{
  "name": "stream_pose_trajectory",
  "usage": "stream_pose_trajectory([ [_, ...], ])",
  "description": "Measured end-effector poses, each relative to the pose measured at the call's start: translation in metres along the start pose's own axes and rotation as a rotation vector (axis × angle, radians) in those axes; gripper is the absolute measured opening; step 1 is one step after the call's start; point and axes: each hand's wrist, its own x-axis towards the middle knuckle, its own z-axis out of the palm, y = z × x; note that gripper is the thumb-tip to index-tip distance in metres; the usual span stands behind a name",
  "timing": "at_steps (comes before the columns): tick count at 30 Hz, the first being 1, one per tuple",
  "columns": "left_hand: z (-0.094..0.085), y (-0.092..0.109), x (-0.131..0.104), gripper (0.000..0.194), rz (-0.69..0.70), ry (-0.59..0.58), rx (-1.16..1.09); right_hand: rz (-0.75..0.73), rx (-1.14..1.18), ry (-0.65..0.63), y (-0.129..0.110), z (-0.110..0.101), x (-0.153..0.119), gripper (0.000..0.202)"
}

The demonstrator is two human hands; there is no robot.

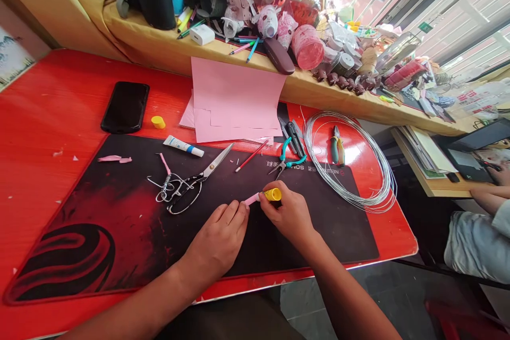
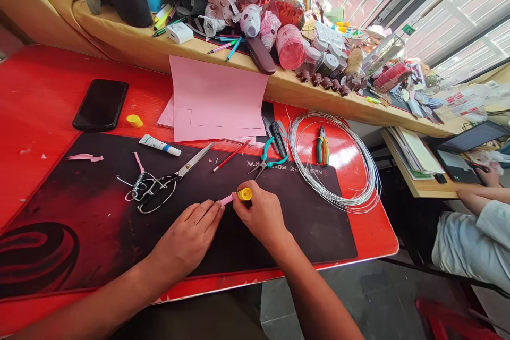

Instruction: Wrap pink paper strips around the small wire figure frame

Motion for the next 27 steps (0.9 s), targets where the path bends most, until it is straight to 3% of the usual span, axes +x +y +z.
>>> stream_pose_trajectory([
  [4,0.001,0.0,-0.001,0.05,-0.023,0.016,-0.003,-0.004,-0.034,0.038,0.004,-0.006,0.0,0.017],
  [9,0.002,0.0,-0.001,0.049,-0.023,0.048,-0.01,0.04,0.093,0.042,-0.006,-0.013,-0.001,0.015],
  [15,0.001,0.0,0.0,0.047,-0.005,0.035,-0.011,-0.064,0.084,-0.063,-0.02,0.003,0.002,0.014],
  [19,0.001,0.0,-0.001,0.046,-0.004,0.058,-0.029,-0.11,0.011,-0.057,-0.016,0.011,0.003,0.016],
  [27,0.0,0.001,-0.001,0.047,-0.009,0.009,-0.016,-0.092,-0.024,0.005,-0.005,0.007,0.005,0.016],
])
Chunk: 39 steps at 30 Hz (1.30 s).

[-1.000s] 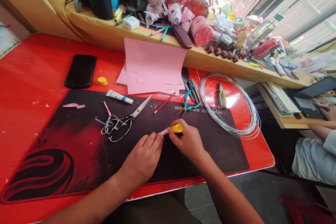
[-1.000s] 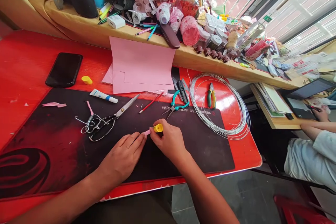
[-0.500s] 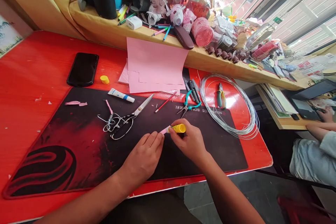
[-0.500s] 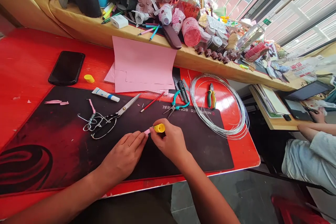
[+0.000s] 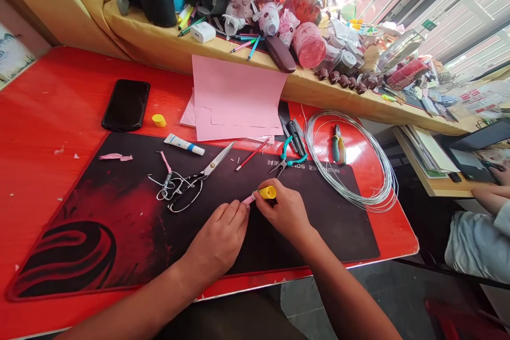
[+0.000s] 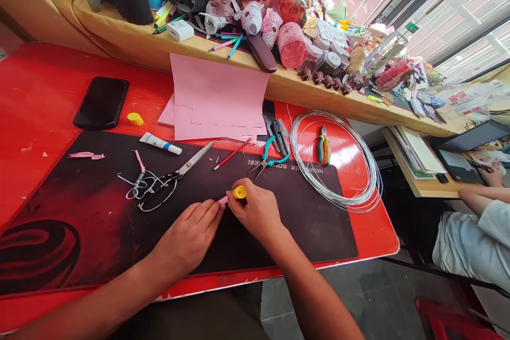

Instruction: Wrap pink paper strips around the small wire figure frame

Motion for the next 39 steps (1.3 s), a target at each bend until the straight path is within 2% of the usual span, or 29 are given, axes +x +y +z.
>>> stream_pose_trajectory([
  [9,-0.001,-0.001,0.001,0.048,0.003,0.018,-0.016,0.082,-0.031,0.025,0.01,-0.012,0.001,0.018],
  [14,0.0,0.0,0.001,0.048,0.0,0.01,-0.016,0.171,0.066,0.054,0.006,-0.022,0.0,0.017],
  [21,0.001,0.0,0.0,0.048,0.007,0.01,-0.009,0.06,0.039,-0.016,-0.001,-0.005,0.006,0.017],
  [24,0.001,0.0,-0.001,0.048,0.003,0.001,0.0,0.088,0.026,-0.009,0.005,-0.002,0.005,0.017],
  [27,0.002,0.001,-0.001,0.048,-0.015,-0.011,0.007,0.124,0.041,0.024,0.011,-0.008,0.0,0.018],
  [30,0.002,0.001,0.001,0.046,-0.013,0.018,0.003,0.21,0.167,0.077,0.014,-0.018,-0.008,0.018],
  [33,0.001,0.0,0.002,0.043,-0.039,0.04,-0.013,0.337,0.412,0.108,0.014,-0.023,-0.015,0.022],
  [39,-0.001,0.003,0.004,0.043,-0.058,0.052,-0.082,0.485,0.825,0.176,0.015,-0.009,-0.021,0.028],
])
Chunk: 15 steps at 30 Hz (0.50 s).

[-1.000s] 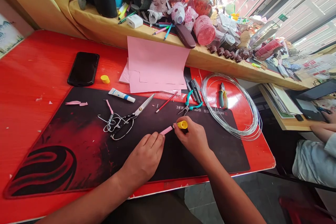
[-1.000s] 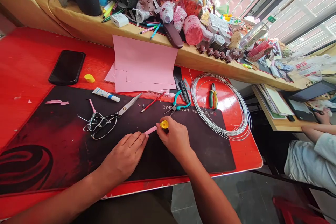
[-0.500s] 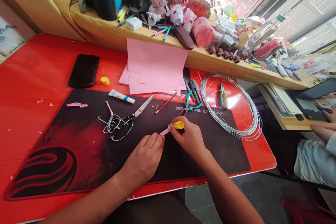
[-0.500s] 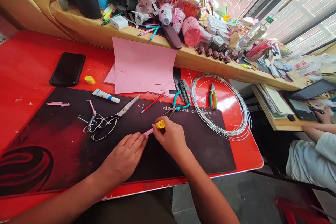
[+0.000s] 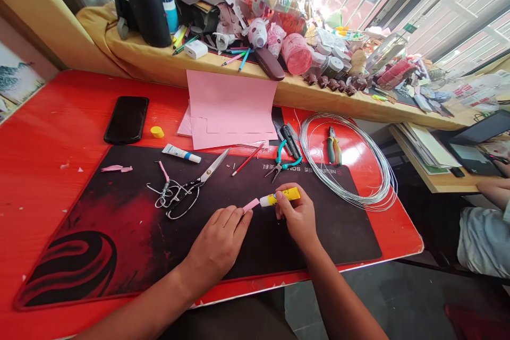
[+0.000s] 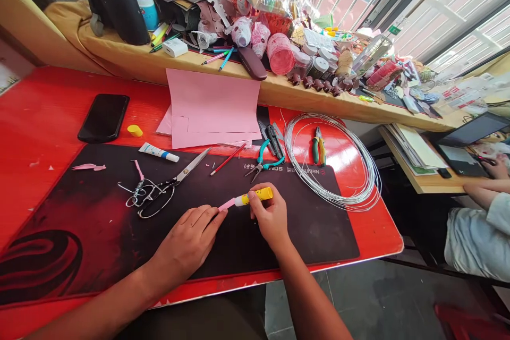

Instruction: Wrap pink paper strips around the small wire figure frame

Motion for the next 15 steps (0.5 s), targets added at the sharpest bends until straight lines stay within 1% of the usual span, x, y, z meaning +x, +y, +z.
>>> stream_pose_trajectory([
  [4,0.0,-0.003,0.004,0.037,-0.02,0.026,-0.142,0.053,0.226,0.058,0.017,0.001,0.001,0.031],
  [6,-0.001,-0.007,0.01,0.034,-0.051,0.016,-0.237,0.065,0.3,0.089,0.024,-0.001,0.001,0.031],
  [8,-0.005,-0.012,0.016,0.033,-0.089,-0.032,-0.327,0.068,0.346,0.102,0.028,-0.002,0.001,0.032],
  [11,-0.013,-0.022,0.027,0.036,-0.133,-0.13,-0.419,0.068,0.375,0.111,0.031,-0.003,0.002,0.031],
  [13,-0.016,-0.03,0.035,0.038,-0.126,-0.195,-0.42,0.07,0.387,0.125,0.032,-0.003,0.003,0.031],
  [15,-0.017,-0.039,0.044,0.047,-0.085,-0.262,-0.374,0.074,0.403,0.134,0.031,-0.002,0.003,0.032],
])
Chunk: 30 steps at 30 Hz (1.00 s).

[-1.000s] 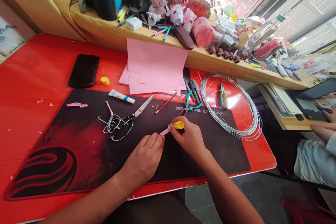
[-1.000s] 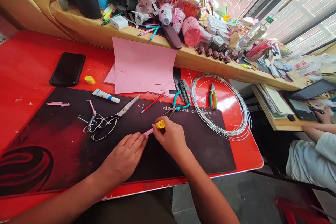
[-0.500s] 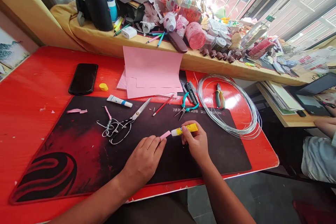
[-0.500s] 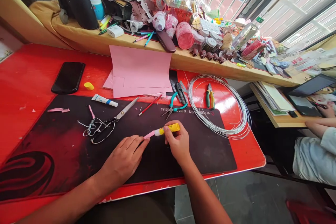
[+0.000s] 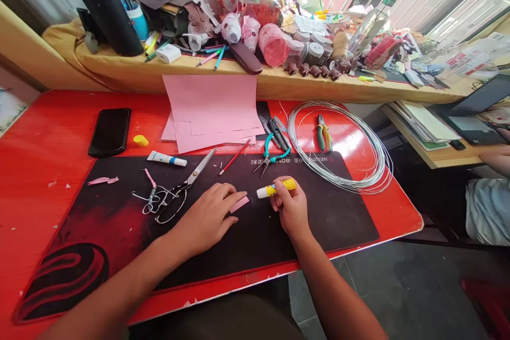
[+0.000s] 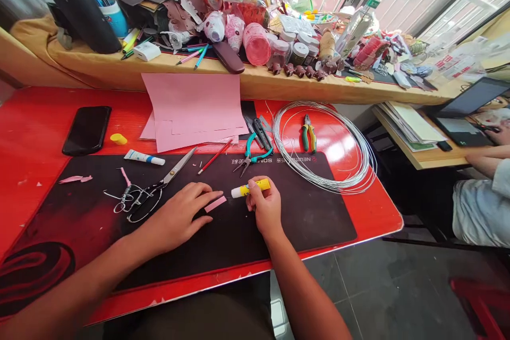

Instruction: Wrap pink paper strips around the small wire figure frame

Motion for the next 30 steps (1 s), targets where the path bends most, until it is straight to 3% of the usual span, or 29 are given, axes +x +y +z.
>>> stream_pose_trajectory([
  [4,-0.007,-0.012,0.02,0.059,0.075,-0.113,0.068,0.004,0.036,-0.005,-0.001,0.001,-0.001,0.033],
  [9,-0.013,-0.014,0.033,0.042,0.134,-0.175,0.082,0.003,0.082,-0.025,-0.003,0.0,-0.003,0.031],
  [16,-0.009,-0.007,0.022,0.017,0.064,-0.126,0.091,0.007,0.037,-0.05,-0.004,0.0,-0.004,0.031],
  [19,-0.008,-0.009,0.011,0.011,-0.026,-0.085,0.107,0.009,0.039,-0.047,-0.003,0.0,-0.004,0.031],
  [23,-0.013,-0.018,-0.009,0.024,-0.097,-0.109,0.043,0.005,0.049,-0.047,-0.003,0.0,-0.004,0.03],
  [27,-0.021,-0.022,-0.014,0.064,-0.023,-0.136,0.023,-0.001,0.042,-0.06,-0.004,0.002,-0.004,0.029],
  [30,-0.025,-0.022,-0.004,0.061,0.029,-0.174,0.012,-0.009,0.022,-0.061,-0.004,0.003,-0.005,0.028],
])
